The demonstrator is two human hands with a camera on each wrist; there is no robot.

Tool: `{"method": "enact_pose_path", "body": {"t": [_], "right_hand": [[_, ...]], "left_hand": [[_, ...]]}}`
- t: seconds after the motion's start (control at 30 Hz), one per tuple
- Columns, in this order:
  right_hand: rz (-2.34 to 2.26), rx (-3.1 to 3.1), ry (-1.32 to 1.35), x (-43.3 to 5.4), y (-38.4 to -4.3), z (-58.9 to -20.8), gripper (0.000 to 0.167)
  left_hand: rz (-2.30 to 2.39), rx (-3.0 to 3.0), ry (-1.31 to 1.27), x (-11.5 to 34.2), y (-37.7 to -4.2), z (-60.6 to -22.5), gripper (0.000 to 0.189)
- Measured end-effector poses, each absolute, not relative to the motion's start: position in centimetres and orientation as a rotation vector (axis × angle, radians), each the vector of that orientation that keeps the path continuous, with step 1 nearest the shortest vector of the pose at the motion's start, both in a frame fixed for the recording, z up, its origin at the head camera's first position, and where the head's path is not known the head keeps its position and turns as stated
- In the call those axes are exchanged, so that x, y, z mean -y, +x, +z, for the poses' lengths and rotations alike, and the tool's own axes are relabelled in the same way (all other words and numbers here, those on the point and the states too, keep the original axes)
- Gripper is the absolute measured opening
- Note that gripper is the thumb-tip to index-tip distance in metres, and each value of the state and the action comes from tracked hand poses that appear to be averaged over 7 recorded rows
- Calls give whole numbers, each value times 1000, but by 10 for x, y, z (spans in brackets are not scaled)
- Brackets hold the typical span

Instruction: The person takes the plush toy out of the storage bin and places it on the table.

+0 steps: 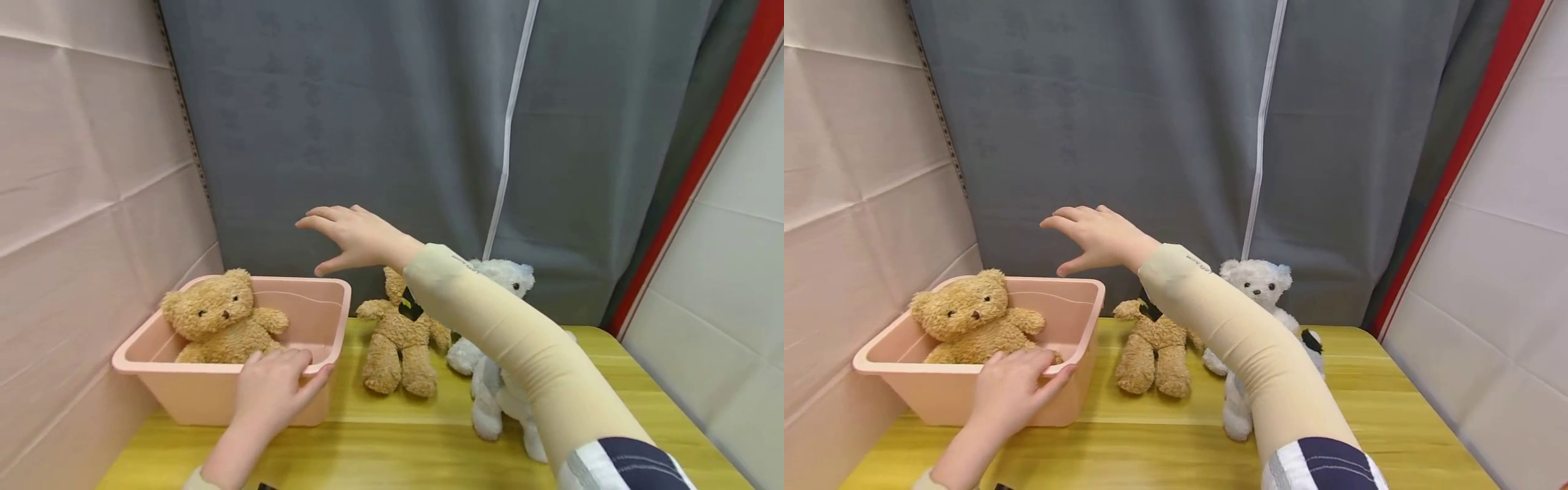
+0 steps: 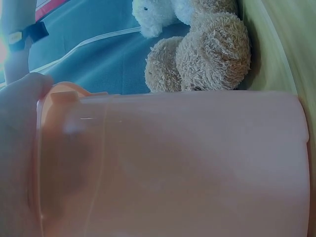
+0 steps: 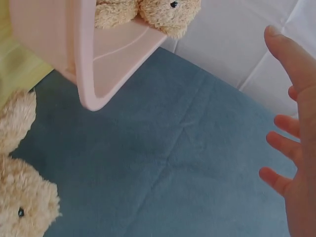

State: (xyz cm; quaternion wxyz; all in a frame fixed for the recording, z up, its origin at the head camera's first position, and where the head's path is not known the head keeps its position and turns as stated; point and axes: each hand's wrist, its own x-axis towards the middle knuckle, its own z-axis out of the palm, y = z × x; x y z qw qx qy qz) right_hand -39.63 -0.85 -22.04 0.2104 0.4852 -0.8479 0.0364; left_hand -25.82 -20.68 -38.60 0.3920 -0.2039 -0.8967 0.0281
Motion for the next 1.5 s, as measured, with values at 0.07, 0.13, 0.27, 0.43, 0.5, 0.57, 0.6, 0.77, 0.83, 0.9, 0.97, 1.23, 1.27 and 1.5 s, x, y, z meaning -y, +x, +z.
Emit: {"method": "enact_pose_path", "body": {"t": [0.07, 0.13, 0.27, 0.43, 0.5, 0.57, 0.6, 0.77, 0.83, 0.9, 0.97, 1.23, 1.27, 1.5], "right_hand": [[100, 2344, 1369, 16, -399, -222, 85], [114, 2328, 1392, 24, -401, -225, 87], [106, 2340, 1405, 39, -403, -230, 92], [100, 2353, 1425, 56, -403, -236, 93], [109, 2341, 1439, 60, -403, -239, 92], [112, 2332, 1445, 63, -403, -241, 91], [114, 2328, 1446, 64, -403, -242, 91], [97, 2317, 1439, 65, -404, -245, 90], [100, 2318, 1435, 65, -404, -246, 90], [108, 2329, 1435, 64, -405, -247, 90], [115, 2340, 1439, 64, -405, -248, 89], [119, 2342, 1458, 69, -403, -246, 87], [119, 2344, 1458, 71, -403, -245, 87], [98, 2339, 1487, 85, -397, -244, 87]], "left_hand": [[73, 2284, -509, 206, -258, -387, 43], [76, 2292, -504, 206, -258, -387, 43], [88, 2313, -500, 205, -258, -386, 44], [94, 2324, -522, 205, -257, -386, 44], [96, 2326, -535, 205, -257, -386, 43], [102, 2334, -548, 204, -257, -386, 43], [105, 2343, -552, 204, -257, -385, 43], [127, 2375, -575, 202, -257, -383, 44], [133, 2377, -587, 202, -256, -382, 45], [135, 2378, -600, 203, -254, -380, 45], [136, 2376, -613, 204, -252, -378, 46], [133, 2501, -604, 203, -236, -366, 46], [130, 2529, -596, 202, -234, -364, 45], [115, 2672, -559, 199, -224, -356, 44]]}}
